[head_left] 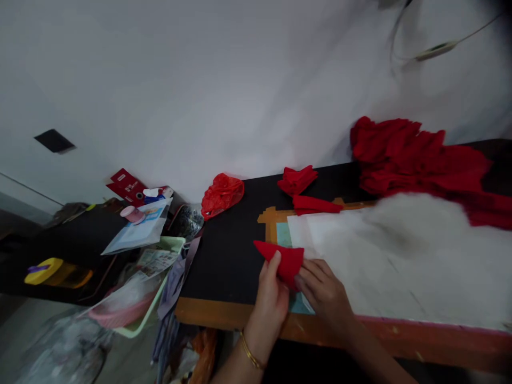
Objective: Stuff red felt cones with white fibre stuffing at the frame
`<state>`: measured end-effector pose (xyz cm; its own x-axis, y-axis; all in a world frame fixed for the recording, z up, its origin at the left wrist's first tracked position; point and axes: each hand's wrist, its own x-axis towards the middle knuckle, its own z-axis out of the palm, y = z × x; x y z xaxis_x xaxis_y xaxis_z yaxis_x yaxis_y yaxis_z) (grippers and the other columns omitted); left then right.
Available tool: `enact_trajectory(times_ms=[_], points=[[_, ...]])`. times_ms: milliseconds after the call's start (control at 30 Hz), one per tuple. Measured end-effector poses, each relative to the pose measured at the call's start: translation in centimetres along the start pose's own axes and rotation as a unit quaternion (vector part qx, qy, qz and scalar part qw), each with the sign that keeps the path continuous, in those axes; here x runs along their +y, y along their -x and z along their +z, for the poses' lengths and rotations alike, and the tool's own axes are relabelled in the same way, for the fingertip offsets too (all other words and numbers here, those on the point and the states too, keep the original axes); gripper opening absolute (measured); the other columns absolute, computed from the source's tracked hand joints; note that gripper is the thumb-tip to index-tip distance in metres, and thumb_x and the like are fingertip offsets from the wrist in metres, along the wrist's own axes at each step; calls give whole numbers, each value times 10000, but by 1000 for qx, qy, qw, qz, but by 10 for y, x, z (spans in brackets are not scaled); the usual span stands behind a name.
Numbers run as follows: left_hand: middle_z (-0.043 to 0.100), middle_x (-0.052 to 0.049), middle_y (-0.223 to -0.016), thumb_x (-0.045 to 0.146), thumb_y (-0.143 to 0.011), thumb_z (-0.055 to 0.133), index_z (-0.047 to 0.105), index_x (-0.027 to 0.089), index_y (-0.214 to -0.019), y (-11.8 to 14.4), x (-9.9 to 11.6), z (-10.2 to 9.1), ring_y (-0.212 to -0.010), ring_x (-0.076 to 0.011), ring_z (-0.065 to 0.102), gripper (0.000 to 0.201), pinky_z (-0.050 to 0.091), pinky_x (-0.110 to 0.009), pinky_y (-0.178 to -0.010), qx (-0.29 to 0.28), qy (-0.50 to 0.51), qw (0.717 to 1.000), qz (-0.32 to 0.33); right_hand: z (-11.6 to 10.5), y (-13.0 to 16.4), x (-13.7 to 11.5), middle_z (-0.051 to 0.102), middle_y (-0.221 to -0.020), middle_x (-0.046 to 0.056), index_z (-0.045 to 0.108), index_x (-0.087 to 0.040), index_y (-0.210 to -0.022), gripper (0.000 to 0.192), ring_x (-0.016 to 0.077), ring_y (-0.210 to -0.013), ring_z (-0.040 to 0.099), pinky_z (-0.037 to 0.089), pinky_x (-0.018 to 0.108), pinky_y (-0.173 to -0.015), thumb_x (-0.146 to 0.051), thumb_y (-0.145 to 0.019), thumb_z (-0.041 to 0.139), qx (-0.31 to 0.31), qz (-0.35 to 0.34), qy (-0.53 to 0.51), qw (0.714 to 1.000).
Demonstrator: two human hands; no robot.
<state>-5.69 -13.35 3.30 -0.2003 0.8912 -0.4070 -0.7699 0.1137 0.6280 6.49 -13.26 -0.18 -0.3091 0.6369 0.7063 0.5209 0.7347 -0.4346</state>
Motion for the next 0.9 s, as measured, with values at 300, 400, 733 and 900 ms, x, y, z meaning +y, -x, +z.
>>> enact_trajectory(times_ms=[300, 400, 733, 900], points=[[712, -118, -1095, 294, -727, 784, 593, 162, -1208, 14, -7, -3, -1028, -240, 664, 534, 465, -351, -965, -30, -79, 996, 33, 17, 5, -6, 683, -894, 77, 605, -176, -1040, 243, 229, -847, 583, 551, 396, -741, -70, -923, 420, -8, -24, -79, 997], [712, -130, -1096, 328, -727, 782, 604, 143, -1196, 6, -3, -5, -1032, -250, 665, 534, 467, -365, -967, -14, -69, 997, 25, 9, 5, -4, 683, -1041, 95, 595, -195, -1107, 262, 242, -1000, 600, 532, 450, -885, -97, -932, 427, -79, 20, -148, 986], [730, -127, -1053, 394, -766, 734, 651, 127, -1133, -7, -1, -11, -1007, -258, 676, 461, 490, -374, -938, 14, -63, 998, 28, 9, 8, -3, 350, -1518, 123, 608, -229, -1122, 276, 299, -1399, 341, 365, 538, -1103, -376, -889, 593, -136, 208, -223, 942], [730, -124, -1034, 370, -767, 741, 663, 118, -1076, -11, -1, -19, -934, -237, 687, 407, 506, -357, -902, 17, -40, 999, 2, 3, 8, -5, 452, -1457, 95, 585, -234, -907, 99, 292, -1453, 233, 333, 542, -1120, -328, -880, 603, -190, 222, -248, 924]])
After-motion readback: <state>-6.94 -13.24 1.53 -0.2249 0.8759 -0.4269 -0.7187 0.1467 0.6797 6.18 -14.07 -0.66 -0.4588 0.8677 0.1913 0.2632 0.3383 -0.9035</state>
